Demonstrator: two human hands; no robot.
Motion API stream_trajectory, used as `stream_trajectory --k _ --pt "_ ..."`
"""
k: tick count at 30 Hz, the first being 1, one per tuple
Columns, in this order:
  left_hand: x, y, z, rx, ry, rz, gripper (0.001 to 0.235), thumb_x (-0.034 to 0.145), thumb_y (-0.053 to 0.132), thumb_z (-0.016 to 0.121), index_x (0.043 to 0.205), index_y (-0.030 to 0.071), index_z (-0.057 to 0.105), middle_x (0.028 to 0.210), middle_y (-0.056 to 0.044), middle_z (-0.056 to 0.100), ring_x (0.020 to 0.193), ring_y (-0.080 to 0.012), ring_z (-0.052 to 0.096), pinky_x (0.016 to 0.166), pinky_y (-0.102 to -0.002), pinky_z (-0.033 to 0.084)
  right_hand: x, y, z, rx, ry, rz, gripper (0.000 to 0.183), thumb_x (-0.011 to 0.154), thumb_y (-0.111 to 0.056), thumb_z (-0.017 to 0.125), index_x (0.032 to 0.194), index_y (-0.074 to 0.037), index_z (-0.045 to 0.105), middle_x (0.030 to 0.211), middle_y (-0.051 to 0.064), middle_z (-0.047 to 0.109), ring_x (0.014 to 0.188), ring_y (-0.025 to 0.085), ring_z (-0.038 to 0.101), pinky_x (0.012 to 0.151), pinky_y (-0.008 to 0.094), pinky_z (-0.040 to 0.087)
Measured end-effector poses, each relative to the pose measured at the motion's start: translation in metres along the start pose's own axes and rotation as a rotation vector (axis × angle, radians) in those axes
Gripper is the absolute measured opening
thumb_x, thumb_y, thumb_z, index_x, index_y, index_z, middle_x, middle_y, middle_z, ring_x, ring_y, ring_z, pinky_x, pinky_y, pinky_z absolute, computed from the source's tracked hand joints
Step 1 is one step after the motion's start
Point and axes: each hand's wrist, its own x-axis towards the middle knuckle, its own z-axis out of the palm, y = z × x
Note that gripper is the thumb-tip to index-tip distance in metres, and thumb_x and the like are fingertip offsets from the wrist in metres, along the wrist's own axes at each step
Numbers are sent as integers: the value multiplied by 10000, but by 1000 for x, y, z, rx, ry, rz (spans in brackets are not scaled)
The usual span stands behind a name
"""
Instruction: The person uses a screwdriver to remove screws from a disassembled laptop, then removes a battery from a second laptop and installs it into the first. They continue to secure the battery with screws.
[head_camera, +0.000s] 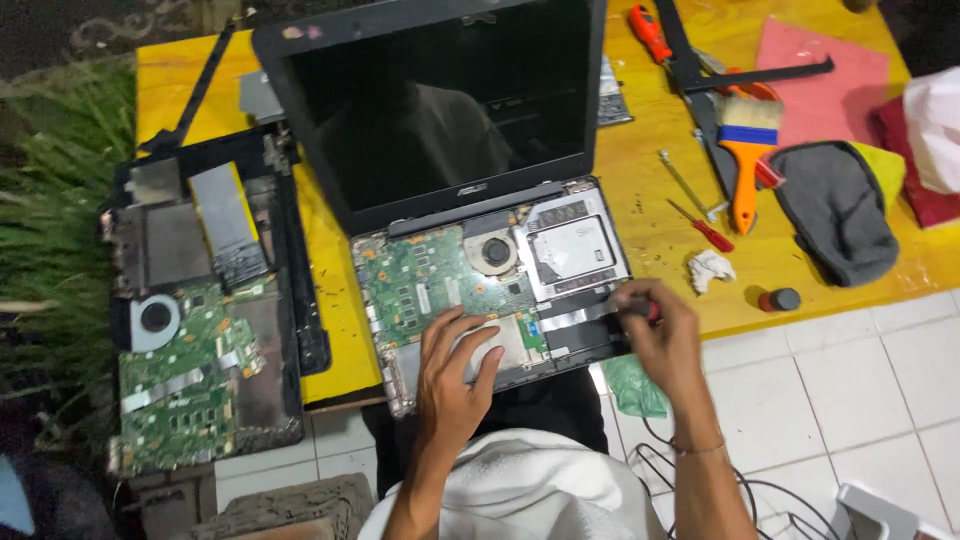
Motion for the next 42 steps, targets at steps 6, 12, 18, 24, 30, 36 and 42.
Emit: stream_trajectory --k 6,12,18,24,30,36,42 --pt "-2 -1 1 -98 26 -109 172 931 147 743 1090 100 789 1109 -99 737 1250 -394 610 1079 -559 453 -24 -46 84 -28 -57 -35 99 945 -163 688 1007 -127 757 852 139 771 757 347 709 736 418 548" --pt "-1 0 -3 -17 -27 -4 170 1008 206 634 1071 99 751 1149 -48 709 1255 -314 591 1061 -495 510 -21 -50 71 -109 36 -204 130 1008 -112 511 972 -67 628 921 75 649 816 243 621 766 343 458" --pt "-2 -2 6 103 -46 -33 244 954 188 696 1182 111 737 1335 -89 623 1305 -332 541 1074 -518 514 10 6 2 -436 257 -38 175 922 -4 545 1071 -21 637 1037 175 692 941 320 637 832 449 532" --pt "1 -3 11 256 -86 -49 407 973 240 665 1367 142 637 1445 -80 597 1346 -312 523 1103 -477 476 28 8 -14 -513 143 13 197 879 0 626 1068 -16 679 1044 163 700 987 337 614 851 460 501" --pt "1 -4 12 294 -115 -56 451 990 260 643 1415 117 593 1448 -89 582 1347 -307 509 1114 -475 461 50 3 -17 -410 204 13 328 825 97 579 1119 21 703 1116 198 747 1021 348 698 901 492 563" --pt "3 2 8 257 -111 -62 424 1012 268 610 1401 99 591 1435 -101 582 1351 -309 500 1122 -478 440 104 8 -17 -454 209 36 252 859 142 671 1098 73 714 1052 232 741 927 348 706 850 428 609" --pt "2 1 6 227 -137 -79 427 1029 284 571 1408 89 578 1456 -99 569 1372 -310 476 1130 -482 427 119 24 -28 -507 230 75 286 818 90 663 1086 41 750 1018 210 757 887 360 699 776 473 562"
